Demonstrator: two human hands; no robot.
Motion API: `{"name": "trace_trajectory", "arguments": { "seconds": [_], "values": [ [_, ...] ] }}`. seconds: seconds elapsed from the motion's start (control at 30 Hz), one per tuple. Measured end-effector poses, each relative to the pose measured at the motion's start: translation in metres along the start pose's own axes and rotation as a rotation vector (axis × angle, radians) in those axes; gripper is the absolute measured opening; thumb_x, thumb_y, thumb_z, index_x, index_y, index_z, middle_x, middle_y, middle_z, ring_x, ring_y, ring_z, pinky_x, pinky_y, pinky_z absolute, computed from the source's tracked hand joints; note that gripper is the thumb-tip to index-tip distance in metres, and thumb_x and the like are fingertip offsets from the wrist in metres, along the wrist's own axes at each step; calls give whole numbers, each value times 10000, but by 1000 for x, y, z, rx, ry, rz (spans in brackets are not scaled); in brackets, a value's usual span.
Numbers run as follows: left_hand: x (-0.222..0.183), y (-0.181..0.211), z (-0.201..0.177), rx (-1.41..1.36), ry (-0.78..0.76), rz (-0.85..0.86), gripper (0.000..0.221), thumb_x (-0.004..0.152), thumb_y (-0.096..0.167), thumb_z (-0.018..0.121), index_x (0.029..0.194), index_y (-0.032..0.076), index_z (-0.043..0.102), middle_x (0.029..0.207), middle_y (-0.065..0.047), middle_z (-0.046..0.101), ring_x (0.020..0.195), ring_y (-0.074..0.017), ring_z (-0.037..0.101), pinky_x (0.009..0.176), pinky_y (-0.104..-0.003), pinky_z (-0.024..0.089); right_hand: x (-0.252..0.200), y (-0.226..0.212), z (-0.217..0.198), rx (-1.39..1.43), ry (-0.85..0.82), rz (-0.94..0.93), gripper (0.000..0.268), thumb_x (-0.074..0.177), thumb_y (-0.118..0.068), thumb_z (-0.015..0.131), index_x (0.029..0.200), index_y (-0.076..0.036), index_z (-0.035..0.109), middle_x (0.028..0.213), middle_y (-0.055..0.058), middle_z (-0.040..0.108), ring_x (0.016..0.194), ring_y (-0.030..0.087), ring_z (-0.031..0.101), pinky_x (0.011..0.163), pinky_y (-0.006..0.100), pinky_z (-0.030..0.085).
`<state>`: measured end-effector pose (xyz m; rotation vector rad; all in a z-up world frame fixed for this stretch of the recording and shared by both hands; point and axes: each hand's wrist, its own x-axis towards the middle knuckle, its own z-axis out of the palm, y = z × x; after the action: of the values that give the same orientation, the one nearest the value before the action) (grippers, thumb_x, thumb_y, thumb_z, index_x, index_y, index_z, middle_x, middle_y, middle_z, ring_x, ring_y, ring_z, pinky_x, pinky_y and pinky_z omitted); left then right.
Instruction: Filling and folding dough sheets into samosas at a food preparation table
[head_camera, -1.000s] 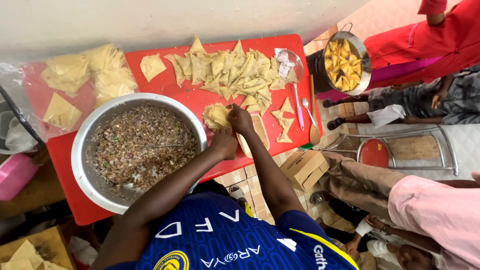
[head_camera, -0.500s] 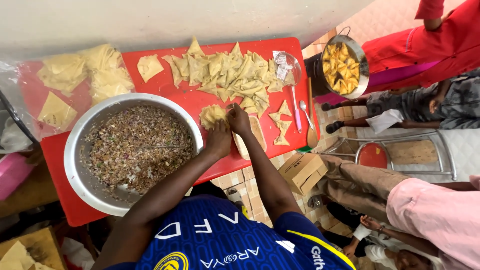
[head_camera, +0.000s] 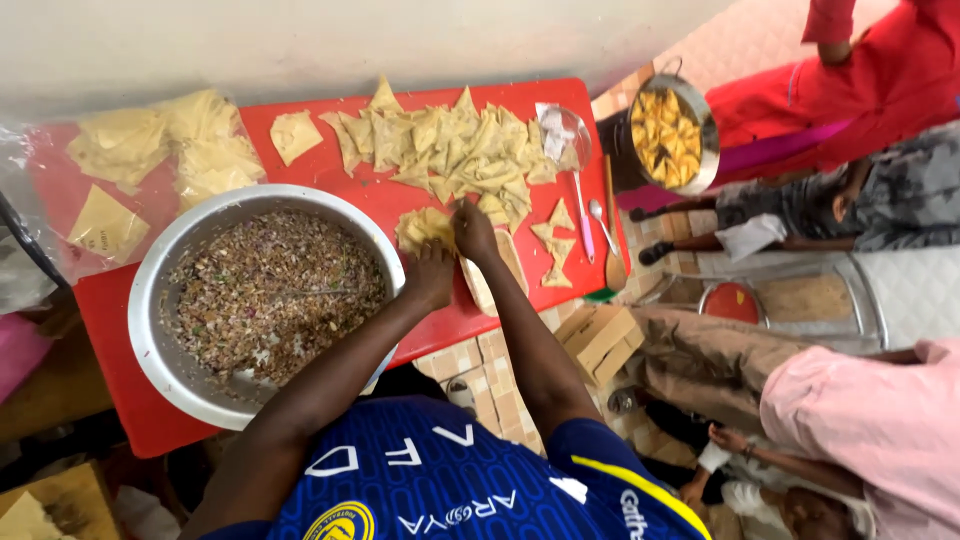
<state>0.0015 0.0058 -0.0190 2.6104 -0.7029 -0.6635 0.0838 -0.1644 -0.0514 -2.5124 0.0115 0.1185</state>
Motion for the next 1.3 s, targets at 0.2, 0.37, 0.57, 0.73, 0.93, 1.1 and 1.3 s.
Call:
{"name": "trace_trajectory", "arguments": {
  "seconds": [0.2, 0.37, 0.57, 0.73, 0.93, 1.1, 1.3],
  "values": [
    [36, -8, 42, 94, 14, 23, 1058, 721, 297, 928, 1636, -22, 502, 1623, -363, 528, 1507, -558, 514, 1062, -725, 508, -30, -116, -68, 23, 529, -47, 171, 1067, -39, 625, 1223, 24, 655, 1041, 351, 723, 1073, 588, 719, 847, 645, 613],
    [-26, -8, -75, -1163, 198, 207, 1039, 907, 148, 864, 1737, -99, 291, 1718, -423, 356, 1602, -619, 342, 1275, -670, 429, -52, -149, -120, 201, 449, -129, 159, 1050, -58, 726, 1204, -92, 745, 1038, 158, 782, 1005, 375, 808, 848, 433, 690],
    [-104, -27, -144, -2066, 92, 163, 669, 958, -74, 728, 1584, 71, 542, 1432, -161, 699, 1293, -356, 737, 1076, -567, 659, -96, -205, -137, 786, 298, 83, 265, 1137, -189, 716, 1369, -62, 706, 1215, 140, 830, 1082, 226, 800, 914, 375, 678],
    [-127, -60, -123, -1906, 145, 232, 703, 1016, -81, 642, 1655, 120, 428, 1308, -239, 766, 1099, -436, 828, 878, -524, 742, -94, -189, -83, 1172, 114, 194, 459, 1035, 32, 783, 1474, 24, 649, 1150, 182, 852, 1003, 270, 858, 894, 415, 722],
    [-173, -106, -119, -1374, 645, -168, 362, 1085, 87, 790, 1387, 66, 591, 1242, -185, 794, 1120, -342, 818, 946, -500, 685, -106, -251, -65, 1166, 50, 186, 391, 971, 96, 844, 1336, 22, 723, 963, 129, 840, 756, 165, 813, 562, 246, 659],
    [-220, -100, -158, -1843, 577, -106, 358, 1052, 51, 839, 1336, 10, 624, 1136, -166, 763, 1021, -272, 812, 861, -421, 750, -120, -302, -52, 989, -112, 74, 474, 940, 64, 912, 1374, 5, 732, 987, 106, 839, 911, 124, 798, 872, 282, 691],
    [-252, -114, -169, -1887, 747, -249, 461, 958, -68, 830, 1345, -6, 587, 1134, -247, 764, 960, -313, 812, 820, -457, 775, -126, -331, -29, 996, 180, -48, 373, 1006, -13, 875, 1348, 11, 728, 1010, 64, 760, 969, 134, 759, 856, 273, 661]
  ]
}}
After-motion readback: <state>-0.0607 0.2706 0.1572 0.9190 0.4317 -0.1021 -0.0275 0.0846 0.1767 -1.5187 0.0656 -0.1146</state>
